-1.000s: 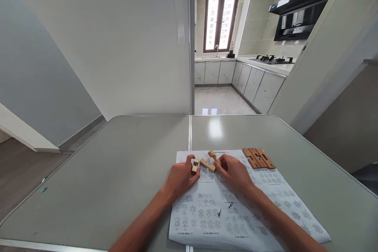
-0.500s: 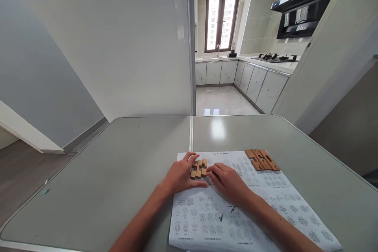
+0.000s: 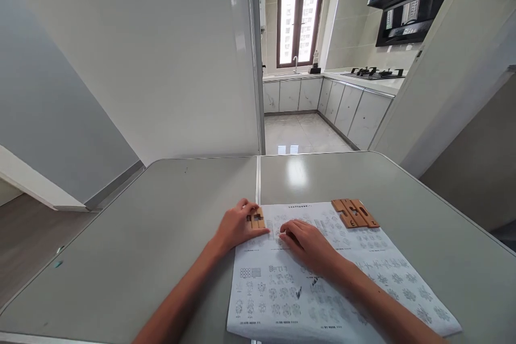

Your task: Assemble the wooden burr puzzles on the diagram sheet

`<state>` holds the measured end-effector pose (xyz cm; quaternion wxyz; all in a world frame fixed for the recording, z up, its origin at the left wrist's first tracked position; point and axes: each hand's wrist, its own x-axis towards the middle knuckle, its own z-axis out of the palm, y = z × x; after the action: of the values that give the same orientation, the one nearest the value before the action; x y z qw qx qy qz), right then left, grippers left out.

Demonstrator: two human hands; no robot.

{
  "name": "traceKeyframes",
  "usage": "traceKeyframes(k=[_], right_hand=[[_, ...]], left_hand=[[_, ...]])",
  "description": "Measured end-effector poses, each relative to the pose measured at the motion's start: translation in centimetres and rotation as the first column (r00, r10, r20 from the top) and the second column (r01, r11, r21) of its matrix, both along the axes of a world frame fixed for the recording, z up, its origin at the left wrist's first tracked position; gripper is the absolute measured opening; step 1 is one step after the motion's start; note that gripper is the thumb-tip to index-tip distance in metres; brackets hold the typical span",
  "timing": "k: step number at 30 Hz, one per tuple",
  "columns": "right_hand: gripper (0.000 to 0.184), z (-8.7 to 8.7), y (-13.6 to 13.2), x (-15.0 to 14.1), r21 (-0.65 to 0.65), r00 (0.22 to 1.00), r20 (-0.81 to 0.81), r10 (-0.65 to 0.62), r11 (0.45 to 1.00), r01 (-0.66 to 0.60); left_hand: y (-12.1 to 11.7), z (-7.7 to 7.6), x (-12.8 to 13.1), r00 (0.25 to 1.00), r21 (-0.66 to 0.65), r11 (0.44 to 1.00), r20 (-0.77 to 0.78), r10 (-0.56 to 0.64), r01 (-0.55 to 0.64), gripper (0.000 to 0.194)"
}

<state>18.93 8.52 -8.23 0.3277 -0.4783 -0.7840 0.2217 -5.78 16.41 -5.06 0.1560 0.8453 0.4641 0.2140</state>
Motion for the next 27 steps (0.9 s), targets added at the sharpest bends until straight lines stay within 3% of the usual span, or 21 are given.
traceKeyframes(k=[4, 10, 14, 20, 22, 24, 27], right_hand=[[0.017, 0.0, 0.0, 0.1, 0.011, 1.000, -0.019, 0.007, 1.000, -0.007], [0.020, 0.1, 0.0, 0.1, -0.008, 1.000, 0.001, 0.009, 1.000, -0.009], [0.020, 0.3, -0.1, 0.2, -0.040, 1.000, -0.007, -0.008, 0.999, 0.008], [0.027, 1.9, 0.3, 2.5, -0.110, 0.997, 0.077, -0.004, 0.994, 0.013], [0.028, 2.6, 0.7, 4.8, -0.068, 0.988, 0.113, -0.102, 0.992, 0.110], [0.031, 2.7, 1.1, 7.7, 0.011, 0.945, 0.128, -0.302, 0.953, 0.303], [0.038, 1.6, 1.3, 11.8, 0.100, 0.794, 0.137, -0.593, 0.806, 0.584]], left_hand=[[0.5, -0.2, -1.5, 0.982, 0.033, 0.982, -0.018, 0.189, -0.188, 0.063], [-0.5, 0.1, -1.3, 0.960, 0.031, 0.964, -0.090, 0.266, -0.264, 0.072], [-3.5, 0.6, -2.3, 0.959, 0.024, 0.962, -0.068, 0.275, -0.274, 0.090], [-9.3, 0.1, -6.5, 0.941, -0.077, 0.940, 0.036, 0.335, -0.332, 0.057], [-10.7, -0.2, -8.1, 0.935, -0.110, 0.931, 0.041, 0.353, -0.347, 0.051], [-11.8, -0.5, -9.3, 0.930, -0.139, 0.924, 0.045, 0.364, -0.355, 0.048], [-12.8, -0.7, -10.1, 0.933, -0.153, 0.924, 0.030, 0.359, -0.351, 0.045]])
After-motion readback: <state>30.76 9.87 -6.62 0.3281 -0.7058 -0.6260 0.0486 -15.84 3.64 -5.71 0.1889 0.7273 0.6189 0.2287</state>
